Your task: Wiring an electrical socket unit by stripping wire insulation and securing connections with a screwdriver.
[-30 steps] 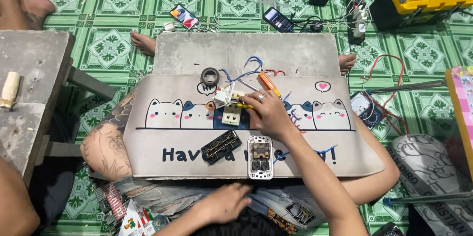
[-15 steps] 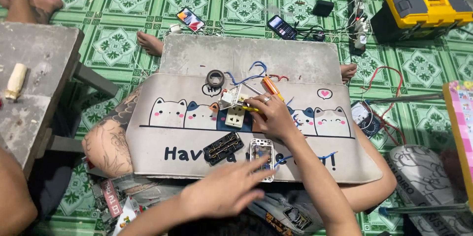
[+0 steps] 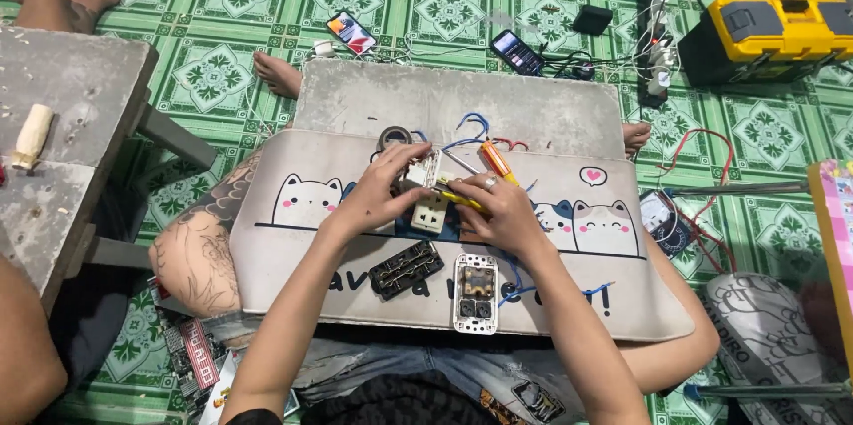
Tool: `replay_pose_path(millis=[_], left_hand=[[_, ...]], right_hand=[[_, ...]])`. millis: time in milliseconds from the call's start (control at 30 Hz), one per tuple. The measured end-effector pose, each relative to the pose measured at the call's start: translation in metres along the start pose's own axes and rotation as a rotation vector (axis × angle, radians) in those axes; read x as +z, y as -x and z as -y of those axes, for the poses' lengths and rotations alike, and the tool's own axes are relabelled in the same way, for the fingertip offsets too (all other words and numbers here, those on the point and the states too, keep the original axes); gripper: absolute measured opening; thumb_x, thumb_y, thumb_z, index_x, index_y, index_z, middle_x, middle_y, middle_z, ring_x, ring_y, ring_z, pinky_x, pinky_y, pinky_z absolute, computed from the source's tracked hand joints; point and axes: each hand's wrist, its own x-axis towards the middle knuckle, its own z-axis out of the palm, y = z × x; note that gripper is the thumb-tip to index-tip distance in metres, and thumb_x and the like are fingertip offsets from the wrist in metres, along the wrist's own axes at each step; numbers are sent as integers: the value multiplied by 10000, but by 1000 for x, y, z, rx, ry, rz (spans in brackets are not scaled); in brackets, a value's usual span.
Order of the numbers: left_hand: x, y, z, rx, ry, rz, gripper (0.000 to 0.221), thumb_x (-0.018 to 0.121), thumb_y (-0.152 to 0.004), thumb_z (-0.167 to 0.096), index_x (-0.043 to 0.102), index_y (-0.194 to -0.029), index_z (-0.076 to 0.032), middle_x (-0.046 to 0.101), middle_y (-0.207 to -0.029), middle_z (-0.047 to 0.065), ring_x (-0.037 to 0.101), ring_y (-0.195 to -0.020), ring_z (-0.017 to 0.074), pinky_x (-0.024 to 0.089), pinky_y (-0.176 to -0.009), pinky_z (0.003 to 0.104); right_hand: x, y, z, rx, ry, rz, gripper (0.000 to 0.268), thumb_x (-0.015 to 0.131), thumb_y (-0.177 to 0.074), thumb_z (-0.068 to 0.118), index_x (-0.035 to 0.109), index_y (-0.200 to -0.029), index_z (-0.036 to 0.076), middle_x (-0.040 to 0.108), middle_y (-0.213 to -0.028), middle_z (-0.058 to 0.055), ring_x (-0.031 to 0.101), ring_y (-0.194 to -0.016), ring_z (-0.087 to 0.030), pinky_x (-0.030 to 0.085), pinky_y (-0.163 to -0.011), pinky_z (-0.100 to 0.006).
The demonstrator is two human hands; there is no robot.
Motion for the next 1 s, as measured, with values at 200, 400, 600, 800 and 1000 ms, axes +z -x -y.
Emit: replay_pose_path(millis=[200,400,600,800,1000], left_hand=[[22,-3,45,108,365,-110,497,570,-1026,-449,606,-1402,-127,619,-1280,73,576,-1179,192,462,-1039,402],[29,-1,41,83,451,-133,474,403,-1086,-449,590,-1278,-58,569,-1293,136,544,-1218,237,385,-1092,464],[33,2,41,43,522,-187,414,506,-1062,-443,614,-1199,-67,597,-1275,138,546,-1260,249,368,-1111,475],[40,2,41,-22,592,-247,379,544,-1053,-407,616,-1164,-52,598,-1268,159,570,-1248,254,440,-1064,459],[55,1,47,-174,742,-364,432,514,-1065,-439,635,-1175,-39,645,-1208,113,641,-1034,119,564,-901,328]], right_hand=[[-2,0,17,36,-120,-3,358,765,-883,216,728,-1236,166,751,-1045,-49,723,-900,-256,579,-771,-356],[4,5,10,83,-348,-27,369,688,-883,106,726,-1249,79,754,-1020,-117,724,-892,-309,573,-792,-401],[0,4,19,27,-159,-108,389,746,-865,130,732,-1251,79,750,-1047,-105,727,-879,-294,578,-787,-380],[-1,-3,31,-108,71,-336,286,822,-807,65,804,-1090,102,730,-897,-43,643,-751,-217,558,-572,-296],[-2,-4,37,-256,369,-433,175,799,-824,74,817,-975,159,692,-841,-2,568,-711,-158,482,-535,-250]])
